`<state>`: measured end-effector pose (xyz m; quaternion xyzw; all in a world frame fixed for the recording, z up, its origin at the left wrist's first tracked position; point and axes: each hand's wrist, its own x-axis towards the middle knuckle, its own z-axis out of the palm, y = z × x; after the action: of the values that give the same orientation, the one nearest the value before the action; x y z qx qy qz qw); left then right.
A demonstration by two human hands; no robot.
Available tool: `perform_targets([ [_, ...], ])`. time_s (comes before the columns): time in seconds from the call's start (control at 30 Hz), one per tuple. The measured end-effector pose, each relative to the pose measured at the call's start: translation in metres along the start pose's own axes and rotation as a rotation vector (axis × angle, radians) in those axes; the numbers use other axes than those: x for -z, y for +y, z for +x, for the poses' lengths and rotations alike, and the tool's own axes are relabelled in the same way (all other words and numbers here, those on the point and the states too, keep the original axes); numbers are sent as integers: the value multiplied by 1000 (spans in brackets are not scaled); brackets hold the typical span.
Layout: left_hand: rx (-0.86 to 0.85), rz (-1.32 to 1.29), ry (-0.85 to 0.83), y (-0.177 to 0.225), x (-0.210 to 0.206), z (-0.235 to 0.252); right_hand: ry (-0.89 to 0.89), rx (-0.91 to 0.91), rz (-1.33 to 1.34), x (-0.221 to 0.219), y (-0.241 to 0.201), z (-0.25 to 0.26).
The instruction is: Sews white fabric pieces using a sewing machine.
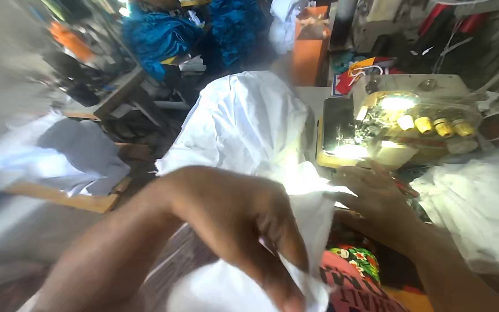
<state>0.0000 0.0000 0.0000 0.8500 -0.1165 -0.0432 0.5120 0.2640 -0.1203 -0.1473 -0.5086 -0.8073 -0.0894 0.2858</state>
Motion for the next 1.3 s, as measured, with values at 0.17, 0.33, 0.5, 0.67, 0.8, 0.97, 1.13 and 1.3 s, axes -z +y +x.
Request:
perform_targets([
  [0.17,100,-72,-44,-22,-17,6,-149,-36,526,-13,-15,-6],
  [0.33,288,92,-89,-18,-22,22,-270,232,1276,-16,-51,15],
  [0.5,414,59,-65,-29,-9,-4,-281,363,1423,5,-43,18],
  [0.67,565,-27,-4,-46,-13,-17,-218,395,1393,34,-8,12],
  [0.8,431,-15,77,-66,-24,-7,-195,287,1348,44,0,18],
  [0.97,150,-220,149,-63,-13,41,-321,177,1319,56,6,51],
  [1.13,-53,-313,184,-41,41,57,-396,221,1203,98,35,98],
  [1.3,175,59,73,-7,60,40,-459,216,982,117,40,100],
])
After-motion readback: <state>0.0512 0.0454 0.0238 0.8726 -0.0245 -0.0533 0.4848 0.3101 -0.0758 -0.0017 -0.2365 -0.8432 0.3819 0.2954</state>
